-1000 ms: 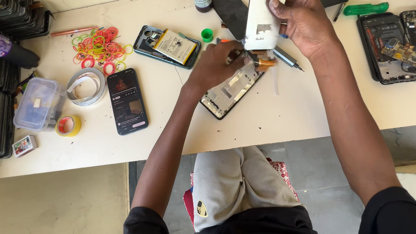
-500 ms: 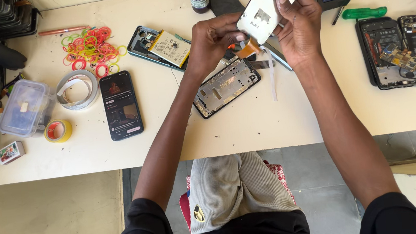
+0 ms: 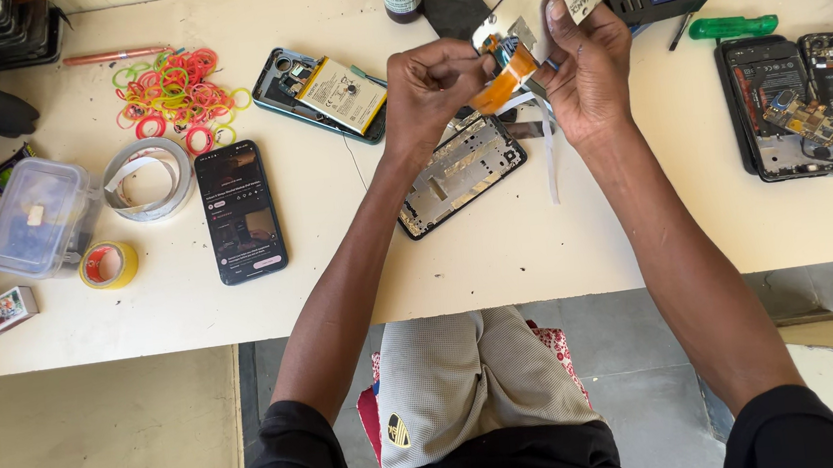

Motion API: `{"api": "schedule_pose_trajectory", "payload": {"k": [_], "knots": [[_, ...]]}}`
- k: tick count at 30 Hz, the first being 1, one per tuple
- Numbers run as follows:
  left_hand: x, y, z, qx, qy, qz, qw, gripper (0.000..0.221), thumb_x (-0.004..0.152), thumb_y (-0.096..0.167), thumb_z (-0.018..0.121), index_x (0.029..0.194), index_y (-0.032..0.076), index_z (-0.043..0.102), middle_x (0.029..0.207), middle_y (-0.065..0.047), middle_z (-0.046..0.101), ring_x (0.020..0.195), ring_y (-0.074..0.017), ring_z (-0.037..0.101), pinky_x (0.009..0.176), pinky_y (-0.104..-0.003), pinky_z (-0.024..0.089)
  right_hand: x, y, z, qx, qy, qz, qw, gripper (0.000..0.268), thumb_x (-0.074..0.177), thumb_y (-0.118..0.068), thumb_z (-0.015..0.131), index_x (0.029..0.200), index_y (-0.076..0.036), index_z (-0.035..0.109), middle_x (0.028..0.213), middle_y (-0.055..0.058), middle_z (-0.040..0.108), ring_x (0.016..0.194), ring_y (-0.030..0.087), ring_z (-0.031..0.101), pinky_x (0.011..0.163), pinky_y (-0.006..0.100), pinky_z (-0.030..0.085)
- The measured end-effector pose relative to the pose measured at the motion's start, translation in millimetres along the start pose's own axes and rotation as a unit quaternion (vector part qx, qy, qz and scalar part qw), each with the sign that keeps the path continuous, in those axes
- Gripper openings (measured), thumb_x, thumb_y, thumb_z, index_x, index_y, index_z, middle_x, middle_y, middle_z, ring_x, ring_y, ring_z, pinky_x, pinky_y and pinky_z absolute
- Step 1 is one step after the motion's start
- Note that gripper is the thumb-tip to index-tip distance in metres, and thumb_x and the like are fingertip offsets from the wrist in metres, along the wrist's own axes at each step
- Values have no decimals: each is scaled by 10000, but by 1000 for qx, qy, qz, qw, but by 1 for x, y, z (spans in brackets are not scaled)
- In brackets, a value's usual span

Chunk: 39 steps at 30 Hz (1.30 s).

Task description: The person applies adhesive strips to the internal chassis of a mobile phone and then aligns and presses a component into place. The person handles a screen assembly, a battery, and various small internal parts.

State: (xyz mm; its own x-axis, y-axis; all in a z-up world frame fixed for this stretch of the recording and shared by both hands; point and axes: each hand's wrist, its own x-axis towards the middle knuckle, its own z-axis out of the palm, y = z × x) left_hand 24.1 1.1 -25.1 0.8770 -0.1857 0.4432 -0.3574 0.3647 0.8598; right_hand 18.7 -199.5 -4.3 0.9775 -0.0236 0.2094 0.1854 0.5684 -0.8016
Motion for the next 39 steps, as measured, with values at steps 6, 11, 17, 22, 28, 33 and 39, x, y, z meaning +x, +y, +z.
{"api": "schedule_pose_trajectory", "payload": {"k": [6,11,17,22,28,33,39], "knots": [[6,-12,-11,47,96,29,994,65,975,1,764,1039,-5,760,778,-26,692,681,-57,595,609,-206,498,-6,19,2,11,-4,23,1000,242,963,-70,811,1131,9,656,1022,124,736,894,198,755,728,319,666],[10,5,-24,2,68,40,997,102,998,60,724,1088,18,745,892,-9,685,811,-68,692,797,-228,627,-1,16,0,-26,43,-38,998,429,956,-340,702,1275,-74,595,1169,70,767,1075,211,802,908,434,677],[4,31,-39,56,3,-25,998,146,976,145,733,1037,14,751,888,-17,703,732,-73,683,638,-213,575,-2,-26,-19,-92,-100,-27,990,628,1093,-621,480,1217,-42,686,986,109,721,858,216,730,742,392,597],[2,31,-28,81,-61,-107,989,191,924,172,805,1029,14,790,847,-22,754,717,-52,699,584,-196,563,-10,-14,10,-244,-158,30,956,488,1040,-478,570,999,-11,705,833,97,698,680,184,705,555,301,579],[-1,29,-19,23,-34,-104,994,210,880,103,833,1048,-10,777,832,-55,772,708,-60,691,595,-193,547,-24,-6,31,-280,-163,16,946,168,1033,-139,781,1004,7,702,805,33,671,714,66,611,597,235,531],[-2,41,-15,-54,-45,-172,983,243,849,62,858,1064,-10,772,822,-49,762,698,-78,701,624,-213,577,-22,-9,22,-263,-161,-18,951,109,1000,-51,808,981,4,716,834,25,660,724,44,559,613,194,434],[-7,52,-9,33,-83,-152,984,263,827,35,883,1068,-8,788,807,-39,729,658,-52,581,564,-201,451,-23,-8,16,-194,-123,38,972,168,995,-92,754,847,-46,691,708,-3,629,601,38,551,546,207,443]]}}
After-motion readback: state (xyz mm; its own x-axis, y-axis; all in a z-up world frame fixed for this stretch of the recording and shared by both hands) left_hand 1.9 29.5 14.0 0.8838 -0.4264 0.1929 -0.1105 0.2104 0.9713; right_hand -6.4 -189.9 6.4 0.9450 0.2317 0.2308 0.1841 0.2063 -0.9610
